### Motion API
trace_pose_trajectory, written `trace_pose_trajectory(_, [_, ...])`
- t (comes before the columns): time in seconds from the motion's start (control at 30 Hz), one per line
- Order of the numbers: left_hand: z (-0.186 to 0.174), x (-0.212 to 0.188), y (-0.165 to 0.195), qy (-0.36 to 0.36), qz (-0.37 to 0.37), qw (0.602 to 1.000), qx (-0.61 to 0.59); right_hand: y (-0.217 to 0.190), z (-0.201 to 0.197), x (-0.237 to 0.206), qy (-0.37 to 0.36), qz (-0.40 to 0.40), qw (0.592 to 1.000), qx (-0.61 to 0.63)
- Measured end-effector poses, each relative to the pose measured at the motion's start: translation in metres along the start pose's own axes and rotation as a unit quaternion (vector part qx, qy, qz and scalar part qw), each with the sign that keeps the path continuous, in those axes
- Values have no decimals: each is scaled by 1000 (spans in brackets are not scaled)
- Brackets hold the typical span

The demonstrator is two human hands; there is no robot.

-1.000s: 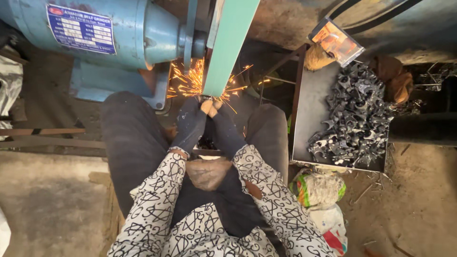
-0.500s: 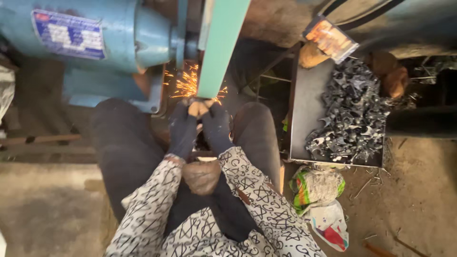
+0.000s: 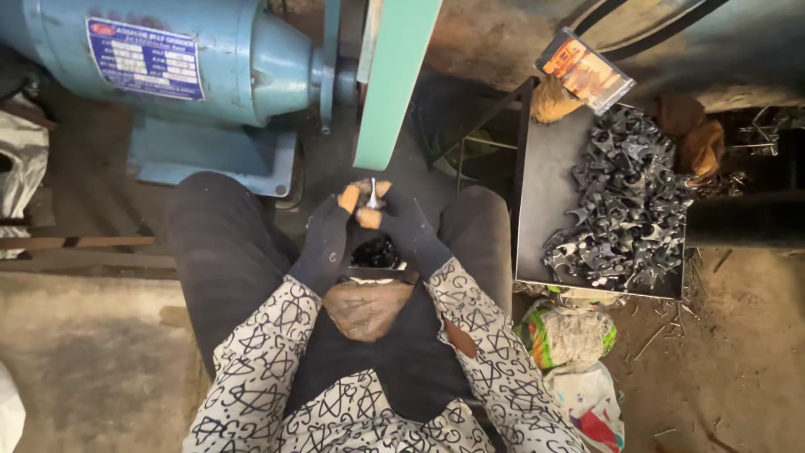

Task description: The person sits on the floor and uses a belt grinder to smooth small metal parts. They pick up each part from a tray, press it against the moving belt to generate sparks, and then place the finished part back into the tray.

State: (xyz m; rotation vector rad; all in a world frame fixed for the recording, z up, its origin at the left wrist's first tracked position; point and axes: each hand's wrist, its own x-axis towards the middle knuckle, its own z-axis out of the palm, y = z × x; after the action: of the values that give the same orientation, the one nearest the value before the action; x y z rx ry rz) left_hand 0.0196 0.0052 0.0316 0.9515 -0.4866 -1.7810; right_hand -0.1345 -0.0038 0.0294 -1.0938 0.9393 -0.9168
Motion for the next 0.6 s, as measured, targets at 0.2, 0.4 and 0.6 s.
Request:
trace_pose_trajectory(0.2, [-22, 24, -16, -18, -29, 993, -109, 17, -4, 25, -10, 31, 986, 165])
trace_pose_trajectory(0.4, [-7, 22, 7, -52, -8, 996, -78, 10, -8, 32, 0, 51, 994, 101])
trace_pose_trajectory(0.6, [-1, 11, 10, 66, -90, 932, 346, 8, 0, -9, 69, -74, 963, -248])
